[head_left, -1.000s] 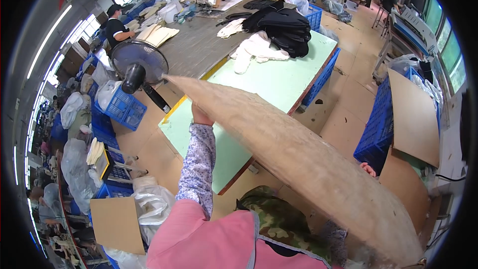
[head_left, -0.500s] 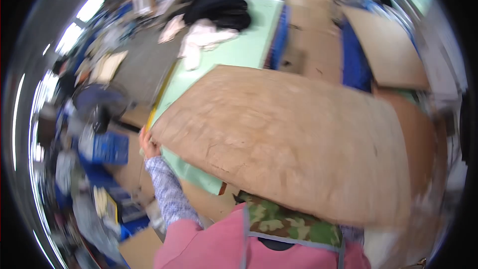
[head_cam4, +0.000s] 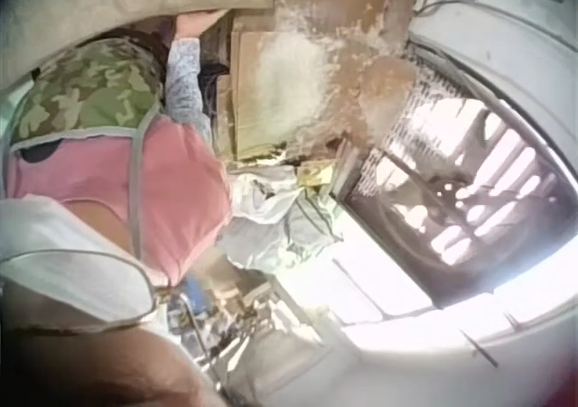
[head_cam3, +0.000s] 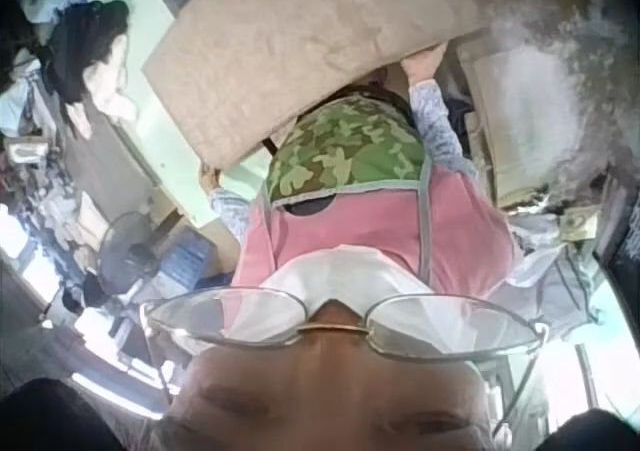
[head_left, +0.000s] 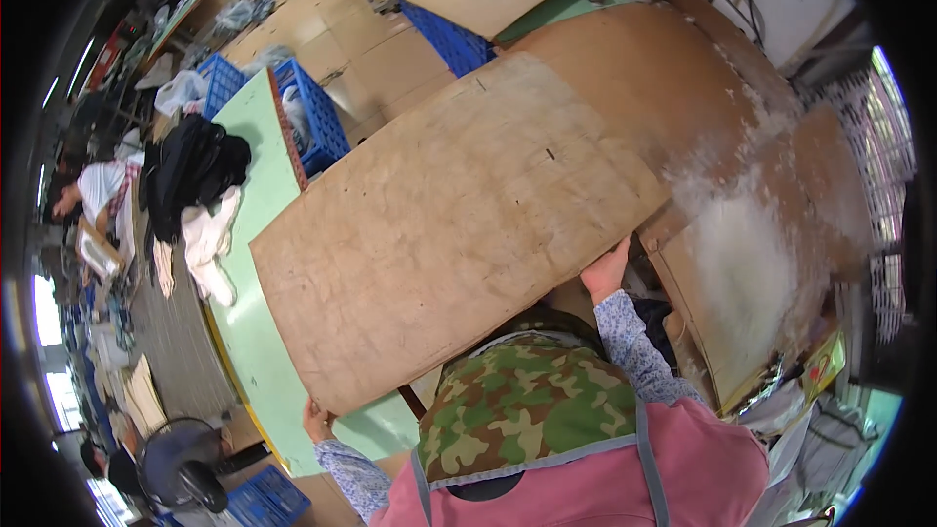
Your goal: The recorder uses a spray gun to apply adhesive to white shoe insoles and سپس organizes them on a workstation.
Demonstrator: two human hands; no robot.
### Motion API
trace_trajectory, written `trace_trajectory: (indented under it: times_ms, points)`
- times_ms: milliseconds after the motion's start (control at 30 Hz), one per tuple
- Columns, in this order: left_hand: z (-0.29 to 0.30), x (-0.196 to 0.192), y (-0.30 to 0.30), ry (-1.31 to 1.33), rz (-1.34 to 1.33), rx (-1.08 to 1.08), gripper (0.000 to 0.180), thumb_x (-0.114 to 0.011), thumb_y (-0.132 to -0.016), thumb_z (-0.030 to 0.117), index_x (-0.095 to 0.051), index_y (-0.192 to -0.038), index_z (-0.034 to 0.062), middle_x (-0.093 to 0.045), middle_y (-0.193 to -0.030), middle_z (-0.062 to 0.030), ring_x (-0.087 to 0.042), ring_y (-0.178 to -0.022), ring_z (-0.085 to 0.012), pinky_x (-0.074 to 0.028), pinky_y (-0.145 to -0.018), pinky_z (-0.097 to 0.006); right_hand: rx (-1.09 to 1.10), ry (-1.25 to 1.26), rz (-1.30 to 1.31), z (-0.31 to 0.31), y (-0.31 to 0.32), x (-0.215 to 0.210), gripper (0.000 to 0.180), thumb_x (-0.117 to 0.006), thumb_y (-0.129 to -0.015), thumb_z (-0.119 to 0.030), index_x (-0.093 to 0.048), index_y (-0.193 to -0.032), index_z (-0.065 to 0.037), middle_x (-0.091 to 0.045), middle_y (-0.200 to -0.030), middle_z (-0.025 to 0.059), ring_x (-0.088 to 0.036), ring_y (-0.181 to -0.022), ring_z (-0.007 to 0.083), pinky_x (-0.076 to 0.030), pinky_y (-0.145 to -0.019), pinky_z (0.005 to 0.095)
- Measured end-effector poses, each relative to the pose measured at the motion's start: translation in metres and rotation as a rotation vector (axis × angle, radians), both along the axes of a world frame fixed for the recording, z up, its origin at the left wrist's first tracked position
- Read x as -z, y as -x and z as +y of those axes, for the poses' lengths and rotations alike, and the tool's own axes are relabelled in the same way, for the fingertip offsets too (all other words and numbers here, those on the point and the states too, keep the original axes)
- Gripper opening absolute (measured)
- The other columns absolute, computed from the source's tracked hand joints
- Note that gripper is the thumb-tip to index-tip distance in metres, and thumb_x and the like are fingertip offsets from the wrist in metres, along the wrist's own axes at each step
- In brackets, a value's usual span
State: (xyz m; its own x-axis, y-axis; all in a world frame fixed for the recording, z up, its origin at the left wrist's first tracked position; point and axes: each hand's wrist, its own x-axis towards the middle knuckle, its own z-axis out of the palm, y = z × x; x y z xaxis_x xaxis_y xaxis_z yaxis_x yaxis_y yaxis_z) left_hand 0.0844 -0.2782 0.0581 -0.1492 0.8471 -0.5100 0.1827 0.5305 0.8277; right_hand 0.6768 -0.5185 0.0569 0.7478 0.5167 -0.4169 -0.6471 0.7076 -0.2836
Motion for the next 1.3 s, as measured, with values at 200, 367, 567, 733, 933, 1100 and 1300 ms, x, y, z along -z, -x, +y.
trace_trajectory:
  times_ms: [200, 367, 567, 733, 933, 1100, 1300]
  points:
    - [0.006, 0.051, 0.0, -0.176, 0.359, 0.321, 0.047, -0.05, -0.068, -0.01, -0.055, -0.115, -0.0044, -0.061, -0.1, -0.0152, -0.062, -0.082, -0.0253, -0.053, -0.072, -0.036, -0.096, 0.217, 0.07, -0.015, 0.012, 0.017, 0.047, -0.052, -0.089, -0.043, -0.048, -0.124, -0.012, -0.052, -0.121, 0.0054, -0.047, -0.111, 0.0214, -0.036, -0.096, 0.0416]
    - [0.027, 0.052, -0.052, -0.215, 0.457, 0.444, 0.031, -0.057, -0.07, 0.0, -0.06, -0.101, -0.0055, -0.056, -0.095, -0.0161, -0.055, -0.09, -0.0238, -0.045, -0.085, -0.036, -0.006, 0.509, 0.03, -0.018, 0.004, 0.04, 0.019, -0.057, -0.084, -0.004, -0.056, -0.102, -0.01, -0.06, -0.087, 0.0006, -0.057, -0.079, 0.0125, -0.047, -0.069, 0.0272]
    - [0.033, 0.044, -0.056, -0.359, 0.738, 0.429, 0.02, -0.056, -0.079, 0.007, -0.051, -0.094, -0.0057, -0.052, -0.093, -0.0169, -0.05, -0.082, -0.0263, -0.043, -0.078, -0.036, 0.068, 0.669, -0.113, -0.01, 0.008, 0.036, 0.019, -0.061, -0.08, -0.004, -0.062, -0.099, -0.003, -0.063, -0.083, 0.0017, -0.058, -0.066, 0.0097, -0.048, -0.059, 0.0225]
    - [0.011, -0.006, -0.148, -0.716, 0.712, 0.359, 0.014, -0.045, -0.091, 0.011, -0.046, -0.09, -0.0034, -0.048, -0.082, -0.0138, -0.048, -0.073, -0.0237, -0.044, -0.071, -0.035, 0.023, 0.765, -0.191, -0.036, 0.014, 0.052, 0.019, -0.06, -0.079, -0.004, -0.061, -0.097, 0.001, -0.063, -0.083, 0.0056, -0.06, -0.066, 0.0115, -0.048, -0.056, 0.0209]
    - [-0.066, -0.042, -0.28, -0.574, 0.42, 0.929, 0.017, -0.042, -0.09, 0.014, -0.054, -0.089, 0.0027, -0.05, -0.071, -0.0061, -0.048, -0.06, -0.013, -0.038, -0.05, -0.025, -0.544, 0.862, -0.74, -0.077, 0.032, 0.043, 0.029, -0.064, -0.074, -0.013, -0.063, -0.1, -0.002, -0.067, -0.079, 0.0071, -0.064, -0.072, 0.0152, -0.05, -0.062, 0.0293]
    - [-0.159, -0.066, -0.38, -0.24, 0.467, 1.719, 0.017, -0.045, -0.089, 0.015, -0.057, -0.086, 0.004, -0.046, -0.059, -0.0008, -0.042, -0.051, -0.0096, -0.036, -0.047, -0.023, -0.75, 0.98, -0.803, -0.155, 0.074, 0.06, 0.036, -0.065, -0.07, -0.021, -0.065, -0.102, -0.006, -0.069, -0.087, 0.0061, -0.065, -0.079, 0.0187, -0.05, -0.073, 0.032]
    - [-0.193, -0.053, -0.467, -0.27, 0.358, 2.164, 0.016, -0.045, -0.09, 0.015, -0.057, -0.087, 0.0038, -0.047, -0.06, -0.0011, -0.043, -0.052, -0.0093, -0.037, -0.048, -0.023, -0.604, 1.532, -0.484, -0.304, 0.157, 0.131, 0.035, -0.056, -0.067, -0.02, -0.068, -0.1, -0.01, -0.066, -0.097, 0.0144, -0.062, -0.094, 0.033, -0.049, -0.083, 0.0428]
